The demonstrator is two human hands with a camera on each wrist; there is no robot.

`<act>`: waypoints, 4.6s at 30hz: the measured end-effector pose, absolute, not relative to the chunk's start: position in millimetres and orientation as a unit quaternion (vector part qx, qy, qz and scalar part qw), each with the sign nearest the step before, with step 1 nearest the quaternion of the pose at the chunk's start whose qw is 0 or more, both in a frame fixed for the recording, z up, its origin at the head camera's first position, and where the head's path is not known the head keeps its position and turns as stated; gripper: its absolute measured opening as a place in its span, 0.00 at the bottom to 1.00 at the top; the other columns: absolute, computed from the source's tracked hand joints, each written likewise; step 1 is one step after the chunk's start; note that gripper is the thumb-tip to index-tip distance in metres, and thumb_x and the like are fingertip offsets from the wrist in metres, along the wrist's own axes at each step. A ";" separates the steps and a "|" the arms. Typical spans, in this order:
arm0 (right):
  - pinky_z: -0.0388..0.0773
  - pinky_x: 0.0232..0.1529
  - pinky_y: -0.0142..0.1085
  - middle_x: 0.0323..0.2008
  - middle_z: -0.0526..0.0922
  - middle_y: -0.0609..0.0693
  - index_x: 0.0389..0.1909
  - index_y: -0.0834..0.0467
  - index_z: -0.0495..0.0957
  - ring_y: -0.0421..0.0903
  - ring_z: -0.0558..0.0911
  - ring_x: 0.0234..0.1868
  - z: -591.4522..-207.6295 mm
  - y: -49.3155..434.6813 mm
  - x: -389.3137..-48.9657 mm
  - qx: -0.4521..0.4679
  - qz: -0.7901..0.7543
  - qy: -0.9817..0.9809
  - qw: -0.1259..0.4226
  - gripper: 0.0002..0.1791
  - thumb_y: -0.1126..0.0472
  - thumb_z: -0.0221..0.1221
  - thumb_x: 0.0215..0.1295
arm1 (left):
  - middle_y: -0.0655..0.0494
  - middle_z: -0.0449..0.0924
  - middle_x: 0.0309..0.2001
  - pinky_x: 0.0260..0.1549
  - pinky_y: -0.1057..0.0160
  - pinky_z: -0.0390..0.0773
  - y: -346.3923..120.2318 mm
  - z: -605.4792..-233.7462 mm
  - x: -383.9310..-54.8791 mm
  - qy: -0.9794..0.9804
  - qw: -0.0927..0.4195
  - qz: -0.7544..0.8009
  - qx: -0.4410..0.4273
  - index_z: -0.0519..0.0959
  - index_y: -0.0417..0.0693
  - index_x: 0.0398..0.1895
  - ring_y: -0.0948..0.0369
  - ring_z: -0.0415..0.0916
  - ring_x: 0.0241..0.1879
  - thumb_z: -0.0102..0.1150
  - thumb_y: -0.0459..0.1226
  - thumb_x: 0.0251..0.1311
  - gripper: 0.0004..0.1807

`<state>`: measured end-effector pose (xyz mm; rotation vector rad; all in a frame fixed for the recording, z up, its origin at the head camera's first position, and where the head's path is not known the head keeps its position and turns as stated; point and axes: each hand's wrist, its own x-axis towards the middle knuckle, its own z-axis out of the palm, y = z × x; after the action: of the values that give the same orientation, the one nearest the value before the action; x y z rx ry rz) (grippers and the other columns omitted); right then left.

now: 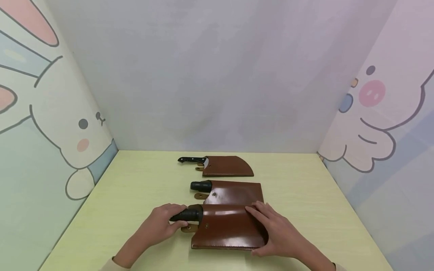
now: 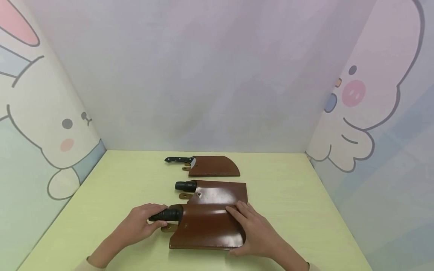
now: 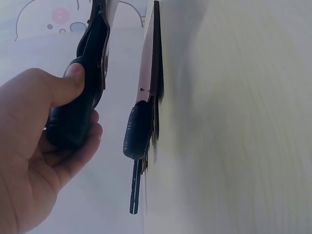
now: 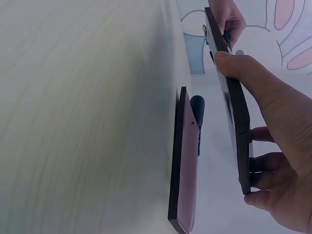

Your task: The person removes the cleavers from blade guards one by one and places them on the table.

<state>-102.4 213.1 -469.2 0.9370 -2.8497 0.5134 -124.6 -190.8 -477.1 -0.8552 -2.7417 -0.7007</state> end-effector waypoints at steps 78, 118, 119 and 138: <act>0.80 0.54 0.57 0.71 0.70 0.51 0.75 0.45 0.67 0.67 0.74 0.66 -476.5 228.8 -107.8 0.307 0.164 -0.932 0.100 0.64 0.29 0.80 0.32 | 0.57 0.89 0.47 0.46 0.52 0.84 -216.3 -471.0 -131.9 -0.920 0.125 -0.253 -0.271 0.87 0.46 0.50 0.56 0.87 0.47 0.78 0.42 0.54 0.20; 0.79 0.56 0.57 0.71 0.71 0.55 0.76 0.44 0.65 0.63 0.75 0.67 -473.8 249.9 -111.2 0.303 0.172 -0.933 0.090 0.65 0.32 0.82 0.31 | 0.58 0.89 0.46 0.42 0.57 0.86 -244.2 -471.9 -135.5 -0.914 0.148 -0.257 -0.278 0.87 0.47 0.50 0.59 0.87 0.45 0.75 0.45 0.56 0.20; 0.79 0.56 0.57 0.71 0.71 0.56 0.76 0.44 0.65 0.64 0.75 0.67 -473.7 250.4 -111.2 0.302 0.173 -0.933 0.090 0.65 0.32 0.82 0.31 | 0.58 0.89 0.46 0.42 0.57 0.86 -244.5 -471.6 -135.5 -0.914 0.148 -0.257 -0.278 0.87 0.46 0.50 0.58 0.87 0.45 0.75 0.45 0.56 0.20; 0.81 0.52 0.59 0.71 0.71 0.56 0.76 0.44 0.66 0.68 0.76 0.65 -471.5 262.2 -110.6 0.297 0.185 -0.933 0.082 0.64 0.31 0.81 0.32 | 0.56 0.89 0.45 0.39 0.58 0.86 -255.2 -468.9 -130.5 -0.910 0.160 -0.258 -0.282 0.87 0.44 0.48 0.58 0.88 0.43 0.79 0.38 0.50 0.21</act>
<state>-110.6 262.2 -471.5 0.8862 -2.7890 0.5523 -130.5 -255.2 -468.9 -0.8061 -2.5992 -0.7383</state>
